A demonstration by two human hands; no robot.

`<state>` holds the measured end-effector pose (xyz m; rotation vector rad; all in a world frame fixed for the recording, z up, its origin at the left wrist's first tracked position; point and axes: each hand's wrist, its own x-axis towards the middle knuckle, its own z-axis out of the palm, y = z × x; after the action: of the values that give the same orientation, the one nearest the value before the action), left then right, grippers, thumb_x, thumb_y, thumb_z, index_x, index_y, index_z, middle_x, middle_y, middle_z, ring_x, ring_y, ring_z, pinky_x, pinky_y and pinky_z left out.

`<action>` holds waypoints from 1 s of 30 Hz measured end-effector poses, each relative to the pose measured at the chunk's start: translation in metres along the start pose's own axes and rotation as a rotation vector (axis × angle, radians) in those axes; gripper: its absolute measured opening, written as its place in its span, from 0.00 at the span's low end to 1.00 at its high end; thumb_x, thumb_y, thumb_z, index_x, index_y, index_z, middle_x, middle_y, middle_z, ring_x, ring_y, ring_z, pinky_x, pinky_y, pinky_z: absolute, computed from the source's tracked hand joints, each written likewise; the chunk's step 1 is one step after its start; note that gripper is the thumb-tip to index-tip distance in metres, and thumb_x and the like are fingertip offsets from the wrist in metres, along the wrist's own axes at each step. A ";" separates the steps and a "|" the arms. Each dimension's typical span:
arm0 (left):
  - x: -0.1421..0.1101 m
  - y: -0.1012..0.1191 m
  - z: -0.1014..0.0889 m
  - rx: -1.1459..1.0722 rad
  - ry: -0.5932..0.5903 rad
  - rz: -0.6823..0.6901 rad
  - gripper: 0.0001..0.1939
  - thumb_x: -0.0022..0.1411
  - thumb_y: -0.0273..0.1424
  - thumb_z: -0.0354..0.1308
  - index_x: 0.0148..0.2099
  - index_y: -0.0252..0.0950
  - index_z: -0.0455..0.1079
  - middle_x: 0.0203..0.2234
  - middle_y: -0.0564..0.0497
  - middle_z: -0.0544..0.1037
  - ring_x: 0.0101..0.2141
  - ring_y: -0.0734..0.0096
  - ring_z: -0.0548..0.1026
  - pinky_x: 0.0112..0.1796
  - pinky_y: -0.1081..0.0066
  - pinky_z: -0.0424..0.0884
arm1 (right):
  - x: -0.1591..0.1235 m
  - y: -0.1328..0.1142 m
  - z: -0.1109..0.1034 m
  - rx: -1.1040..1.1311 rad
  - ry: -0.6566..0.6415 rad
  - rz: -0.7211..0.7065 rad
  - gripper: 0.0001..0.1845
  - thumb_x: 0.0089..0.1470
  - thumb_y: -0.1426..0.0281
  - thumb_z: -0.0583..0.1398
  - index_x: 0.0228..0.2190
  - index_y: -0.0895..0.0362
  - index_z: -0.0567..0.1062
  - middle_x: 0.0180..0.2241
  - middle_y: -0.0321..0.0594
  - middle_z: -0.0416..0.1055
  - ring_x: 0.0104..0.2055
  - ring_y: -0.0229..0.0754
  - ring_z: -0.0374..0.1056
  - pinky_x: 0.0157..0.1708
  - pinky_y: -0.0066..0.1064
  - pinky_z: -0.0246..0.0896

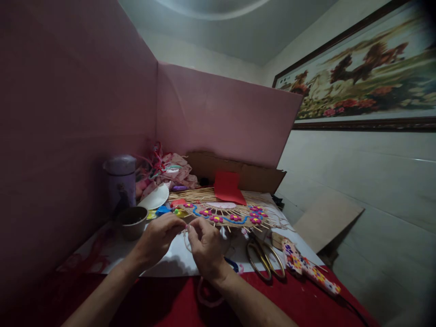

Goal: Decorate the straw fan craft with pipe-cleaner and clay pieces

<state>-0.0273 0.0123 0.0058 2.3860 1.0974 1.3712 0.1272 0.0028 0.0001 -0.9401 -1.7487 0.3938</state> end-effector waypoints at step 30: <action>0.001 0.017 0.012 -0.376 0.281 -0.290 0.04 0.51 0.29 0.60 0.29 0.38 0.76 0.24 0.50 0.75 0.27 0.69 0.70 0.26 0.74 0.64 | -0.003 0.004 0.006 -0.042 -0.026 -0.022 0.08 0.51 0.74 0.52 0.23 0.56 0.67 0.20 0.32 0.61 0.24 0.35 0.58 0.24 0.25 0.50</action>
<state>-0.0090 0.0038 0.0082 1.7385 1.0808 1.6630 0.1234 0.0036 -0.0069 -0.9483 -1.7956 0.3577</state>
